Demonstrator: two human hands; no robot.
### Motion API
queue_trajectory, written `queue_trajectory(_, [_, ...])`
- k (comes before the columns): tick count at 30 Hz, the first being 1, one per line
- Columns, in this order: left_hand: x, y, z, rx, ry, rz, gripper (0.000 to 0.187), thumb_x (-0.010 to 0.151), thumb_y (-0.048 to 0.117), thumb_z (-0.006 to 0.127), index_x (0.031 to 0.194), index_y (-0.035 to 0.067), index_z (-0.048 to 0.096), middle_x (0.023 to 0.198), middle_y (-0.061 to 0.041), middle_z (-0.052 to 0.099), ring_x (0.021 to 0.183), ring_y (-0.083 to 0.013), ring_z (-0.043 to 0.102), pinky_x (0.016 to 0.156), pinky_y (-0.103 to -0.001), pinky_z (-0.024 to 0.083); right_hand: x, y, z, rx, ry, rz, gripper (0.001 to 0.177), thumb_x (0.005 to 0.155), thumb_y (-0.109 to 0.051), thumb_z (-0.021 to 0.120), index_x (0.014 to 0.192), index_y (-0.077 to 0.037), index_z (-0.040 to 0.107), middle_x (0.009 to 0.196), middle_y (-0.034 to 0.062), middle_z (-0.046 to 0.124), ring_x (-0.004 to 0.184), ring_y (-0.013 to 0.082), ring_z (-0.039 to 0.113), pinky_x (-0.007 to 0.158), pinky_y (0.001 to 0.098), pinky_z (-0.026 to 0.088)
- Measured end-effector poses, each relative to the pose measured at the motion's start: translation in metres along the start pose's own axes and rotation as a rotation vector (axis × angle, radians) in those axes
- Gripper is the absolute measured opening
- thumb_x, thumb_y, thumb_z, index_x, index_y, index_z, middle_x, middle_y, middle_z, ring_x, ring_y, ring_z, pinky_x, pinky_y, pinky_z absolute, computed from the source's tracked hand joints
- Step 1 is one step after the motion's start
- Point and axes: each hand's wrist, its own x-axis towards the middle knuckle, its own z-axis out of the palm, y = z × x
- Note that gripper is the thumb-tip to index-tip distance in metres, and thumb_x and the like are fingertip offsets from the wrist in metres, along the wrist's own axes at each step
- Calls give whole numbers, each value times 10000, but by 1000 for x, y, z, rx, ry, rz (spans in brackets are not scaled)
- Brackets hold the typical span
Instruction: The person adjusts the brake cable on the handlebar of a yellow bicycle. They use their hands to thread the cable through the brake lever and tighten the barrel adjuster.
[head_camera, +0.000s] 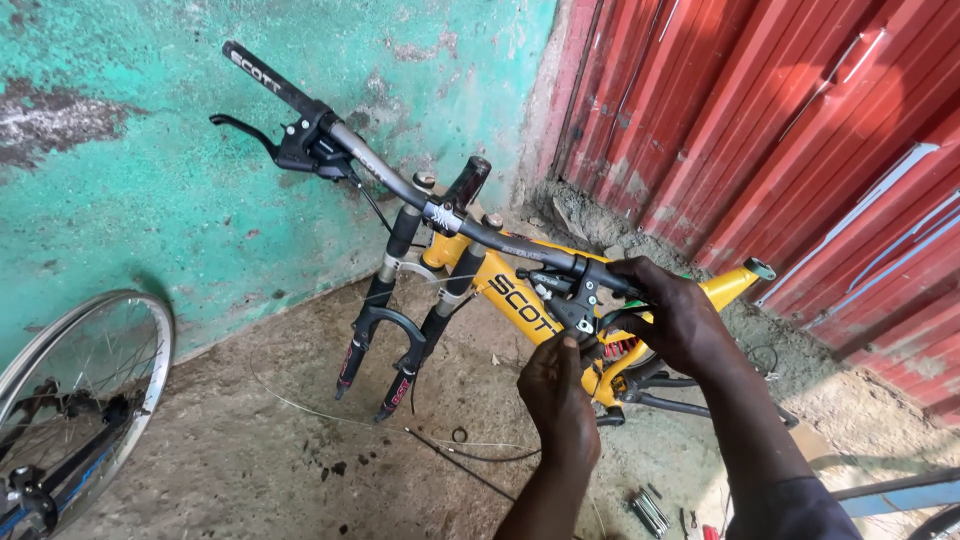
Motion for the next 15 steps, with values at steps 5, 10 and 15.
queue_trajectory(5, [11,-3,-6,-155,-93,-85,183,926,11,679,1058,-116,674,932,-166,674,856,-246,674,855,-351,583,-2,1,2,10,17,5,532,685,-43,837,1107,-128,524,1242,33,742,964,257,740,778,423,596])
queue_trajectory(10, [20,-5,-15,-205,-153,-119,148,936,11,684,1045,-86,711,900,-133,673,891,-224,664,873,-367,583,0,-6,-2,-30,-1,-58,294,704,-66,814,959,-107,674,1271,5,715,979,257,739,778,415,580])
queue_trajectory(15, [25,-6,-21,-223,-214,-195,183,909,78,741,1022,-55,688,889,-128,679,854,-222,666,837,-337,567,-2,-4,0,7,18,-89,172,662,-64,841,780,-80,717,1315,65,701,1025,281,741,793,396,577])
